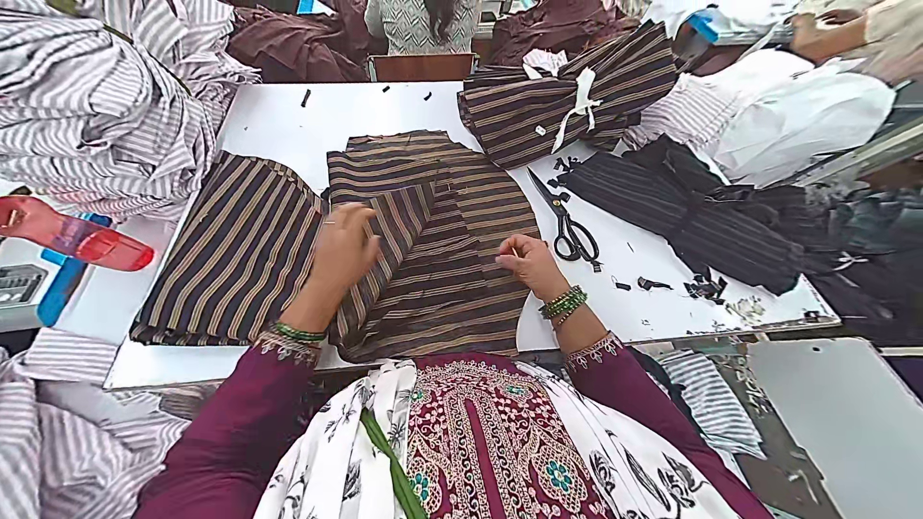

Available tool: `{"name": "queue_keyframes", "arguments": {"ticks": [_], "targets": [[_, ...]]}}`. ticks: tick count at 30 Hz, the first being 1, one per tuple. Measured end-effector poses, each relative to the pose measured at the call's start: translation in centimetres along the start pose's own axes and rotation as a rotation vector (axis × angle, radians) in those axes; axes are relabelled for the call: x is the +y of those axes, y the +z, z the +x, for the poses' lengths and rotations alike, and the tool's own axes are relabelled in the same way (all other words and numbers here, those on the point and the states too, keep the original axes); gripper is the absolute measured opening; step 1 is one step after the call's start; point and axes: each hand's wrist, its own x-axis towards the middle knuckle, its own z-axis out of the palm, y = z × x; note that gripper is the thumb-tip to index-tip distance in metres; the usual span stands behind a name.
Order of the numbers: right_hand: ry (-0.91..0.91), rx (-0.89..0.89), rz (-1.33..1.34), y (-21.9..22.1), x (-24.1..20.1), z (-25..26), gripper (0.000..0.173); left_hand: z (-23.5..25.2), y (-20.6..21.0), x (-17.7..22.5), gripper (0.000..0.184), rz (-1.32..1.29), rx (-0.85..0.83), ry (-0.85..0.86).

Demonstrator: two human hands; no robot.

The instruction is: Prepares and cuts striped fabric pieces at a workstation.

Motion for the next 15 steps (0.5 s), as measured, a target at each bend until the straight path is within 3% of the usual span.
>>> {"name": "queue_keyframes", "arguments": {"ticks": [1,2,4,7,11,13,15], "targets": [[-0.066,-0.057,-0.167,0.4,-0.5,0.5,0.004,0.6,1.4,1.1,0.042,-0.006,-0.041,0.183],[-0.131,-0.111,-0.339,0.9,-0.9,1.0,0.010,1.2,3.0,2.1,0.045,-0.023,-0.090,0.334],[-0.196,-0.216,-0.662,1.9,-1.6,2.2,0.021,2.2,5.7,3.3,0.056,-0.066,-0.215,0.455],[-0.338,-0.209,-0.801,2.4,-1.3,3.1,0.022,2.1,7.9,3.3,0.068,-0.157,-0.361,0.348],[-0.717,0.013,-0.838,2.0,0.6,3.8,0.015,0.7,7.8,3.3,0.055,-0.351,-0.225,0.213],[-0.683,-0.032,-0.873,1.9,1.2,3.8,0.018,0.4,7.9,3.3,0.054,-0.295,-0.221,0.231],[-0.507,-0.120,-0.866,1.5,0.8,3.8,0.024,0.8,7.7,3.7,0.056,-0.184,-0.290,0.245]]}}
